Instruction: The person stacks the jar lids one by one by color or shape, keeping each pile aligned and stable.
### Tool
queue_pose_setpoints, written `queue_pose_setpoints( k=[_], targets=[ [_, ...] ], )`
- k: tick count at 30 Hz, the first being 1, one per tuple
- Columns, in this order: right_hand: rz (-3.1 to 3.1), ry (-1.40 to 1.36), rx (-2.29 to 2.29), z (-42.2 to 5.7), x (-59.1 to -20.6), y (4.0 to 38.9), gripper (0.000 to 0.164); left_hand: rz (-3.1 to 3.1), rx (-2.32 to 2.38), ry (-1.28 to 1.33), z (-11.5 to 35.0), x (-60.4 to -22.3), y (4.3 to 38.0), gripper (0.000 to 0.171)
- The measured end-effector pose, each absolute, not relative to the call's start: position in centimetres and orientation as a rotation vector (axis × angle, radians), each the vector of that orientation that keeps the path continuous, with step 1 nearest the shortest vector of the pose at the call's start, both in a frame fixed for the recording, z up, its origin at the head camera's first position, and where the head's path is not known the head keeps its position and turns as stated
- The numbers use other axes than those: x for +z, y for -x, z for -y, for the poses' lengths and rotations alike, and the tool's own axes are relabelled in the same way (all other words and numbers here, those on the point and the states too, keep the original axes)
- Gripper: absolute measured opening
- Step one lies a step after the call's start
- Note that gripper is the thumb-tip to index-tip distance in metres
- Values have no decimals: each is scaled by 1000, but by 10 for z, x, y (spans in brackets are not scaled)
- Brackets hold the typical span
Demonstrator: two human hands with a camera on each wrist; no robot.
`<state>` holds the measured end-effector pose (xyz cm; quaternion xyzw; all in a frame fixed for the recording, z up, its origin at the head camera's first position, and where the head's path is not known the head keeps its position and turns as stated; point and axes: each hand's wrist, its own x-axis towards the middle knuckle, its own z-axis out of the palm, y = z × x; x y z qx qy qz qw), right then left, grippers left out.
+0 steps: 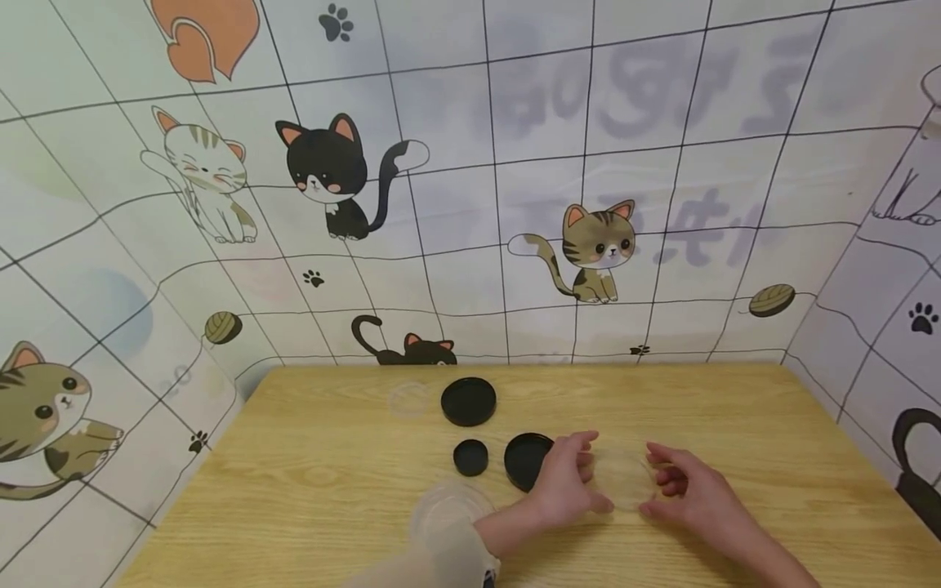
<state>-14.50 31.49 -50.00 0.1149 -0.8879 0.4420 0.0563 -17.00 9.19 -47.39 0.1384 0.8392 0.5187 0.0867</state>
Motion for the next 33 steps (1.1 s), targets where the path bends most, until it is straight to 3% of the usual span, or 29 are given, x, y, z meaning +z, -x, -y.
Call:
queue_pose_setpoints(
  k=[10, 22, 33],
  targets=[
    [2865, -257, 1387, -325, -493, 146, 79, -2505, 1642, -376, -105, -484, 162, 72],
    [2788, -491, 1480, -340, -503, 149, 68, -2557, 1612, -270, -114, -490, 157, 58],
    [2832, -422, 1501, -339, -495, 147, 69, -2490, 1692, -276, -109, -483, 161, 55]
  ],
)
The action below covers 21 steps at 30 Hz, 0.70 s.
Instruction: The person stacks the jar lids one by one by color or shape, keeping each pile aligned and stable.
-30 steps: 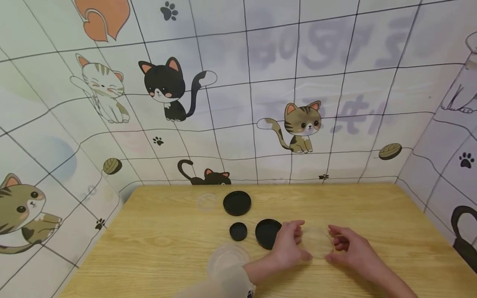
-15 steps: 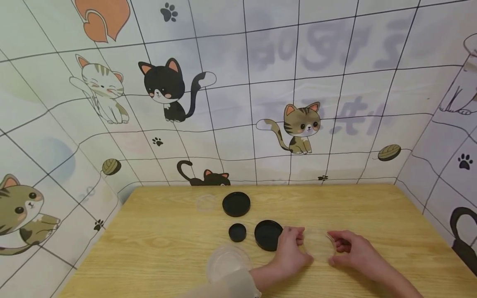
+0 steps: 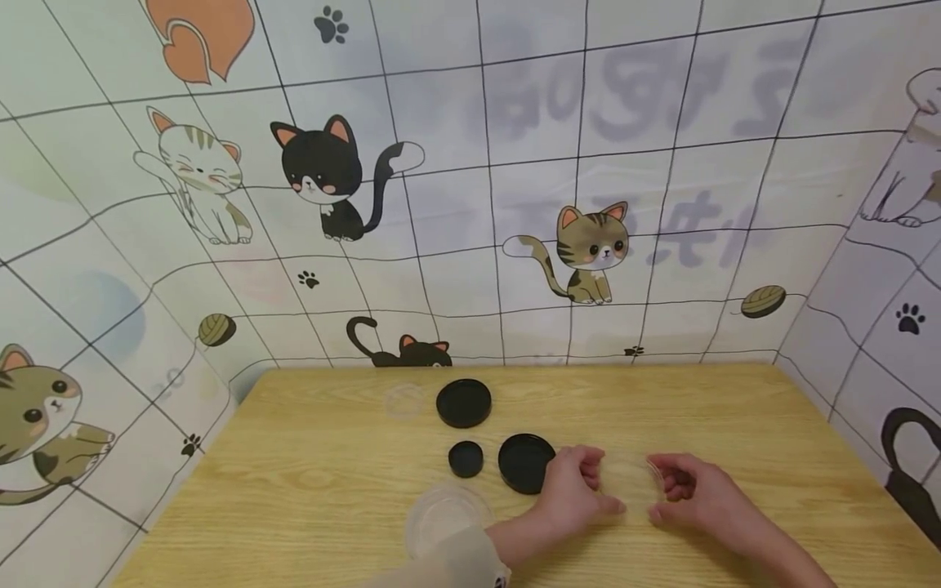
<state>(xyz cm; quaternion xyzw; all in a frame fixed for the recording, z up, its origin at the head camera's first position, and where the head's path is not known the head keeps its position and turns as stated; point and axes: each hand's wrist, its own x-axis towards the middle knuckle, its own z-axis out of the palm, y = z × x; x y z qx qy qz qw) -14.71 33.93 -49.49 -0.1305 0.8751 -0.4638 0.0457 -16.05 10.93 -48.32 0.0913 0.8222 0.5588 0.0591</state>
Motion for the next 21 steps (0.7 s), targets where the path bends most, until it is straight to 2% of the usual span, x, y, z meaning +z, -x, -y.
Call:
queue_pose_setpoints(
  k=[9, 21],
  targets=[
    [-2766, 440, -1399, -332, -483, 145, 66, -2344, 1803, -331, -96, -474, 163, 54],
    [-2693, 679, -1537, -285, -455, 143, 60, -2157, 1858, -567, -29, -453, 168, 56]
  ],
)
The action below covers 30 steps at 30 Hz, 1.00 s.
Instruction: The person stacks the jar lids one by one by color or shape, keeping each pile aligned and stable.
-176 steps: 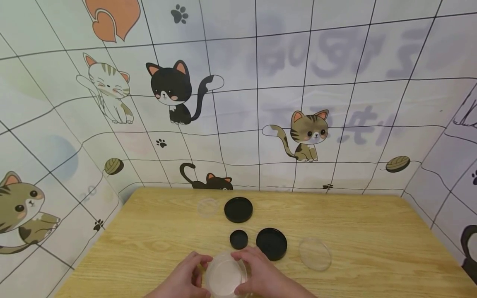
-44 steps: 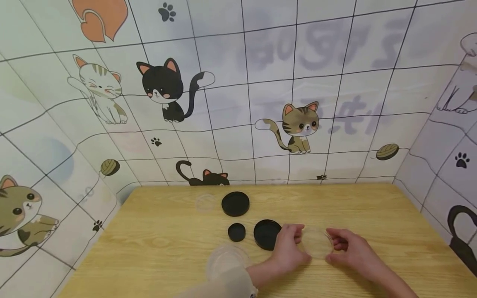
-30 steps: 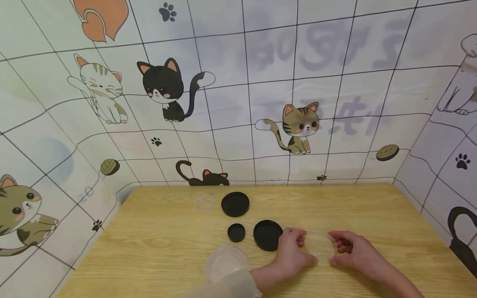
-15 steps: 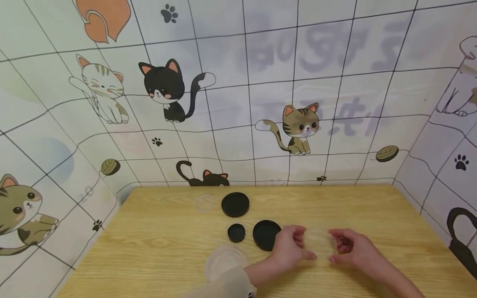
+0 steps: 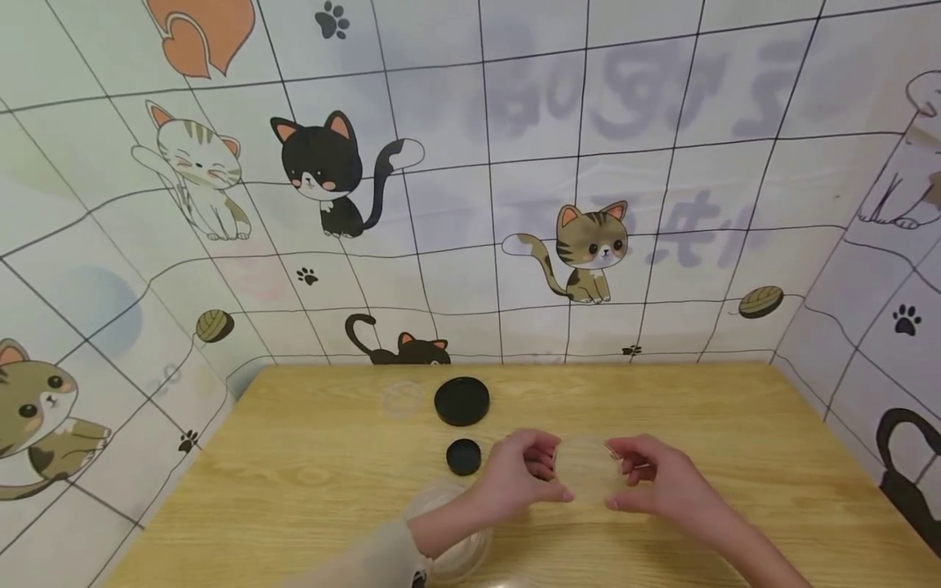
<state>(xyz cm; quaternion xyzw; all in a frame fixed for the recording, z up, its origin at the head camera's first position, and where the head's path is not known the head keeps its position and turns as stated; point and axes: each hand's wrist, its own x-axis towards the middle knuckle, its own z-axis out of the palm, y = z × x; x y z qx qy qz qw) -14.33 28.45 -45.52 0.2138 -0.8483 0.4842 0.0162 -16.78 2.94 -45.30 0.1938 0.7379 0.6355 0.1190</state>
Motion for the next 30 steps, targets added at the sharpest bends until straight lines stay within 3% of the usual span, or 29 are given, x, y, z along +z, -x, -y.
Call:
queue_pose_setpoints(
  k=[15, 30],
  targets=[
    [2410, -992, 1842, -211, -443, 139, 52, -1992, 2041, -428, 60, -436, 139, 53],
    [2444, -1064, 1924, -144, -458, 144, 55, -2212, 1885, -431, 127, -449, 121, 57]
  ],
)
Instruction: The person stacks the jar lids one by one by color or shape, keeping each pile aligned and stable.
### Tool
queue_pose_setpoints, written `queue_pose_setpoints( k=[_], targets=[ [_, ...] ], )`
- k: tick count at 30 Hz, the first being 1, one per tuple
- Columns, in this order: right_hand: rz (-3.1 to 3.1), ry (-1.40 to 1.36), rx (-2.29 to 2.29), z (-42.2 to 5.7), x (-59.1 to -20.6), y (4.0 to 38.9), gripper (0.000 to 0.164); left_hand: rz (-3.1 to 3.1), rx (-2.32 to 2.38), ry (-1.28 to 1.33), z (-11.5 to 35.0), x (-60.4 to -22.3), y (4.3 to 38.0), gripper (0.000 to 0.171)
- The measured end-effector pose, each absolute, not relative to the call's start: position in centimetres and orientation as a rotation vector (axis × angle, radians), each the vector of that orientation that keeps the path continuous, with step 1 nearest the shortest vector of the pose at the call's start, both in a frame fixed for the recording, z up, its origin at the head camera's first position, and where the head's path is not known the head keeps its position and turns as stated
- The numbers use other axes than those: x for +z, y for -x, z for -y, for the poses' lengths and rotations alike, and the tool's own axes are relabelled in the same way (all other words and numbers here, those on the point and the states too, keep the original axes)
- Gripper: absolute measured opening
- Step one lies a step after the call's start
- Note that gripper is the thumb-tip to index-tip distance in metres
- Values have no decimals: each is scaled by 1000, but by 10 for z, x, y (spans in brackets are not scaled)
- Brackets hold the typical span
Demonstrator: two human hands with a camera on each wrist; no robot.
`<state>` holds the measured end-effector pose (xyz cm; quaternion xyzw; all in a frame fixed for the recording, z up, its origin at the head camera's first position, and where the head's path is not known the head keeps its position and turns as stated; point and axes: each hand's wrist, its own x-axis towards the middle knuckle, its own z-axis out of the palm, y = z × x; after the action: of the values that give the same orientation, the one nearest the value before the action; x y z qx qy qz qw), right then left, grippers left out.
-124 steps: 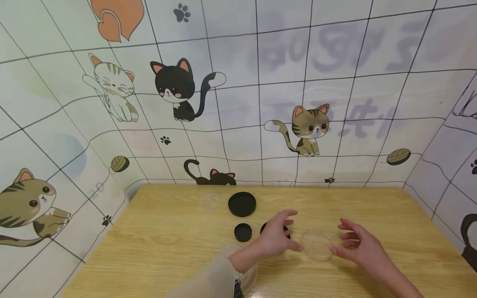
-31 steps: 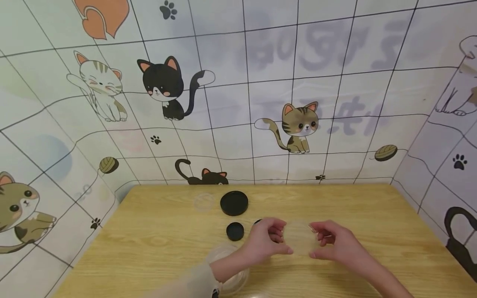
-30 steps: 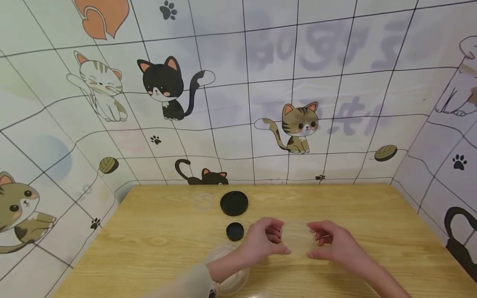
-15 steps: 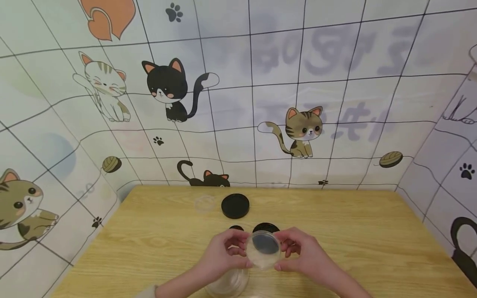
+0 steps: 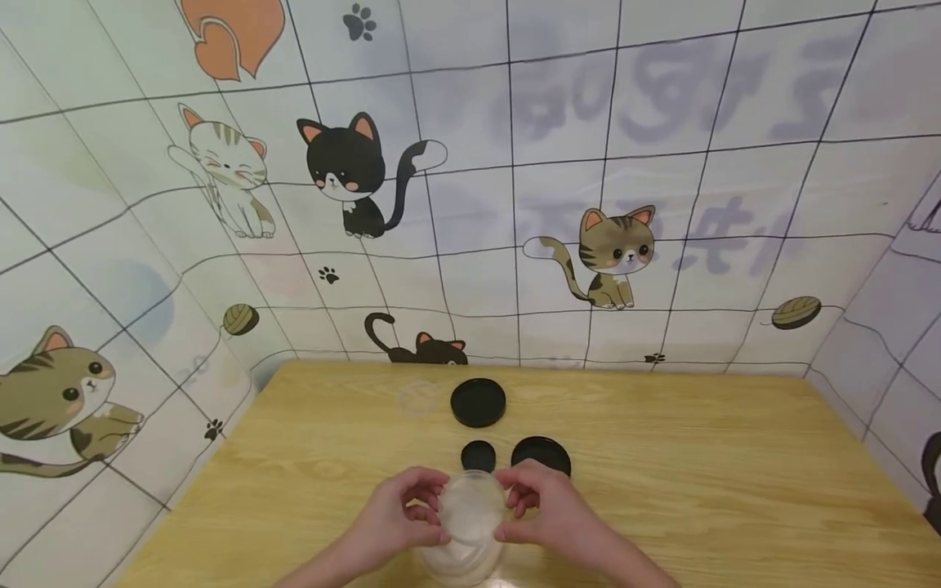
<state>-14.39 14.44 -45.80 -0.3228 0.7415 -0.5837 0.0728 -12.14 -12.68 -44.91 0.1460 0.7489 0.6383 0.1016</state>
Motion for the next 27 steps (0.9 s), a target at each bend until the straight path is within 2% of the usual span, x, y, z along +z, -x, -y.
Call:
queue_pose_setpoints(
  k=[11, 27],
  targets=[
    [-2262, 830, -1659, -108, -468, 145, 55, -2391, 1741, -328, 150, -457, 108, 63],
    [-2323, 786, -1567, -102, -475, 144, 51, -2493, 1653, -359, 150, -469, 106, 62]
  ],
)
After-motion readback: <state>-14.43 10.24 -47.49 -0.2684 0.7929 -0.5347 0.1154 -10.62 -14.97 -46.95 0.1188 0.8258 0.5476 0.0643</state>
